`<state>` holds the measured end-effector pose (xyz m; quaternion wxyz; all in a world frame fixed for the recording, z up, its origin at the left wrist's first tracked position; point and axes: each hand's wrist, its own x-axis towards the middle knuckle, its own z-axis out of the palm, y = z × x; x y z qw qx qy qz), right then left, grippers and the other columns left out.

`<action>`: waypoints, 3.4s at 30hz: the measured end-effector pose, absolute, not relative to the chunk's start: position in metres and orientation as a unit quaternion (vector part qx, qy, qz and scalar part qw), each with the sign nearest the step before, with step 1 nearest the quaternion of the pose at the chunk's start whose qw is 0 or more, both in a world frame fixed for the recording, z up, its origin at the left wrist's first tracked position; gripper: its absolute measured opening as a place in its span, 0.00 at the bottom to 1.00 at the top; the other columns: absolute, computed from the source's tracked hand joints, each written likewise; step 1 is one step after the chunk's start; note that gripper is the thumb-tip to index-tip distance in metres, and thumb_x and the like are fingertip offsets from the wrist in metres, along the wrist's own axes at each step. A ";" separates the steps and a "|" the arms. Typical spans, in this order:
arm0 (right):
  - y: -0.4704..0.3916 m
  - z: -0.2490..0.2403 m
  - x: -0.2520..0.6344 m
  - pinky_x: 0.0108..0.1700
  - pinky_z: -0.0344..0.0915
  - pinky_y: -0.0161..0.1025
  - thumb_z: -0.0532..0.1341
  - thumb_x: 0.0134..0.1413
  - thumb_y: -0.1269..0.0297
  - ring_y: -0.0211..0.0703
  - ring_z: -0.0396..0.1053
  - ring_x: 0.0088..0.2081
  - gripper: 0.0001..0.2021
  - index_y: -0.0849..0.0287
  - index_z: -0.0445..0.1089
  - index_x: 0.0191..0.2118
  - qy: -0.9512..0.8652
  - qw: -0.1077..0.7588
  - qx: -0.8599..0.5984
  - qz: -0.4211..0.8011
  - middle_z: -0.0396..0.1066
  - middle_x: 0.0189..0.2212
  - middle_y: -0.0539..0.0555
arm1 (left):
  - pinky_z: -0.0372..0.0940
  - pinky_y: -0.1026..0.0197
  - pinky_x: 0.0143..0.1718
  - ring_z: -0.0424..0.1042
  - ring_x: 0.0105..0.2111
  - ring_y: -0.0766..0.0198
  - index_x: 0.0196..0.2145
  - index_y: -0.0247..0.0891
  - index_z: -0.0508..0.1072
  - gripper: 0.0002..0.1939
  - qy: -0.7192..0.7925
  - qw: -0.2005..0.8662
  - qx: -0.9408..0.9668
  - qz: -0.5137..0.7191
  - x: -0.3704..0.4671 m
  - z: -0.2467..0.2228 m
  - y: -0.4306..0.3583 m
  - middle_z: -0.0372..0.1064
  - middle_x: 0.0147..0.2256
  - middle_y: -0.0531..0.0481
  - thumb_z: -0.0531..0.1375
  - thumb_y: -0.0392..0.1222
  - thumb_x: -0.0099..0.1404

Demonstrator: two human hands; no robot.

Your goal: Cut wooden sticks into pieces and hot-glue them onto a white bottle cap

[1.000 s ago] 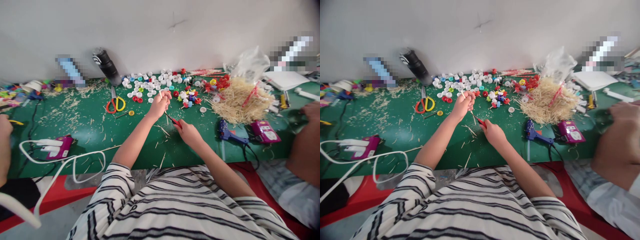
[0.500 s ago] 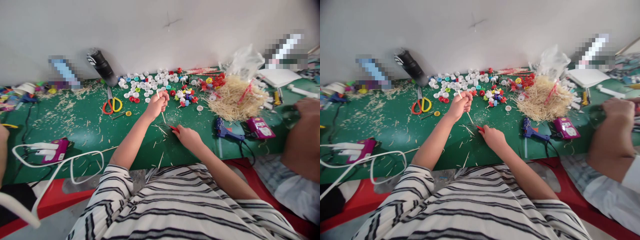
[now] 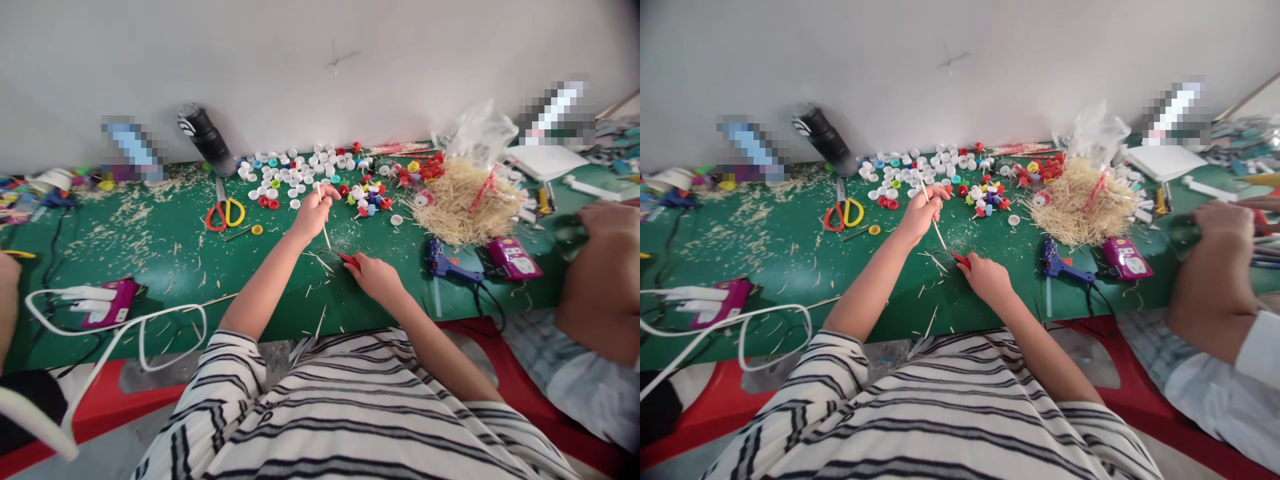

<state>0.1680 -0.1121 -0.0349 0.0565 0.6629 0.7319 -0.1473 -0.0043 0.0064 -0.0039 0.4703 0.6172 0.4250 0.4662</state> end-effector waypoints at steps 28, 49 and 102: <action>-0.103 -0.021 0.180 0.34 0.60 0.34 0.45 0.74 0.59 0.40 0.69 0.32 0.25 0.38 0.56 0.71 0.810 -0.119 0.560 -0.131 0.69 0.40 0.53 | 0.55 0.60 0.30 0.66 0.25 0.64 0.45 0.38 0.71 0.12 0.569 0.173 0.751 0.288 -0.009 0.009 -0.006 0.68 0.25 0.51 0.51 0.45 0.75; -0.099 -0.039 0.177 0.44 0.70 0.40 0.48 0.72 0.63 0.51 0.77 0.45 0.25 0.46 0.57 0.71 0.786 -0.199 0.544 -0.216 0.78 0.51 0.54 | 0.55 0.58 0.32 0.70 0.30 0.57 0.32 0.39 0.68 0.20 0.620 0.172 0.738 0.205 -0.014 0.011 -0.003 0.71 0.28 0.46 0.44 0.50 0.76; -0.132 -0.047 0.181 0.36 0.65 0.36 0.48 0.72 0.61 0.46 0.78 0.40 0.25 0.41 0.57 0.70 0.792 -0.065 0.576 -0.191 0.80 0.43 0.53 | 0.55 0.58 0.31 0.67 0.26 0.60 0.24 0.42 0.60 0.22 0.598 0.238 0.728 0.234 -0.017 0.015 -0.004 0.64 0.22 0.50 0.45 0.50 0.74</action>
